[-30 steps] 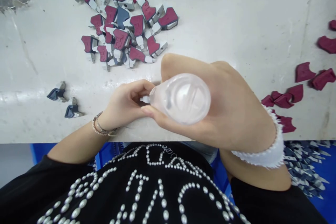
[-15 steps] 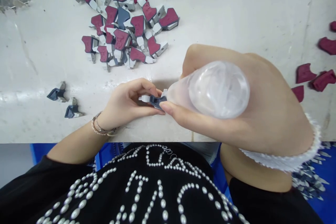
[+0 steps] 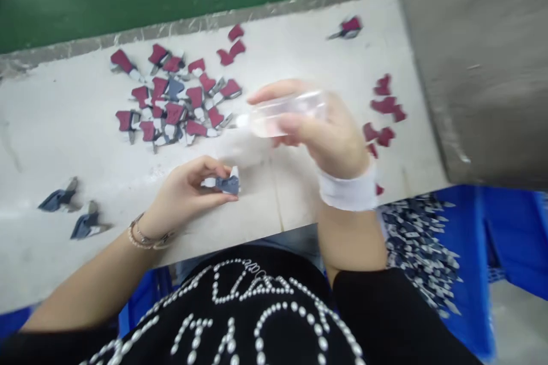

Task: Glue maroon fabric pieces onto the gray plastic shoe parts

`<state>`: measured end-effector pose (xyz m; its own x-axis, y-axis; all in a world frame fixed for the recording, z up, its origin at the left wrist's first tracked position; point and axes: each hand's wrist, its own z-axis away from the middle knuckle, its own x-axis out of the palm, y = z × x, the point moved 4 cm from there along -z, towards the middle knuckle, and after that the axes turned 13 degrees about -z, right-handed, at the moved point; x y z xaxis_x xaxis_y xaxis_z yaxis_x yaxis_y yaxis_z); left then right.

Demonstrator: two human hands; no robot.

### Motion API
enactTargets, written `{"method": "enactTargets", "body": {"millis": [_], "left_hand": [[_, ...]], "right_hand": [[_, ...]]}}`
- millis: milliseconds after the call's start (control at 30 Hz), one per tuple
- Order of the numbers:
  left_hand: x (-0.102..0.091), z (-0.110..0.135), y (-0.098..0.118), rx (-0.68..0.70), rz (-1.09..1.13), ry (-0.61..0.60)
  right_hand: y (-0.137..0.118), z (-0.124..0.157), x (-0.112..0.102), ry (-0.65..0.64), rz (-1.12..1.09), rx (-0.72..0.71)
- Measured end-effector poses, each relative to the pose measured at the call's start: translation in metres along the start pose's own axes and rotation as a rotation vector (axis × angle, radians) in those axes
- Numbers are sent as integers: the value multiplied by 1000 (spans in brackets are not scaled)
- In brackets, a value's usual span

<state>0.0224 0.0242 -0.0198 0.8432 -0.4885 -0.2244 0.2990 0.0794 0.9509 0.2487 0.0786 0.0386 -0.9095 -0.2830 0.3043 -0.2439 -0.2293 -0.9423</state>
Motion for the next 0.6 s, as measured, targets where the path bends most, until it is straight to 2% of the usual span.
{"method": "enactTargets", "body": {"millis": [67,167,233,433,600], "left_hand": [[0,0,2,-29,6,-6],[-1,-2,5,-85,40,-12],[-2,-2,8,-122,59,-8],[-4,1,10,-105,27,49],[-2,1,12,-65,4,41]], "right_hand": [[1,-8,4,-70,18,-101],[10,-17,13,-241,33,-110],[16,-21,19,-308,49,-113],[29,-32,35,-276,194,-192],[54,-43,34,-185,453,-120]]}}
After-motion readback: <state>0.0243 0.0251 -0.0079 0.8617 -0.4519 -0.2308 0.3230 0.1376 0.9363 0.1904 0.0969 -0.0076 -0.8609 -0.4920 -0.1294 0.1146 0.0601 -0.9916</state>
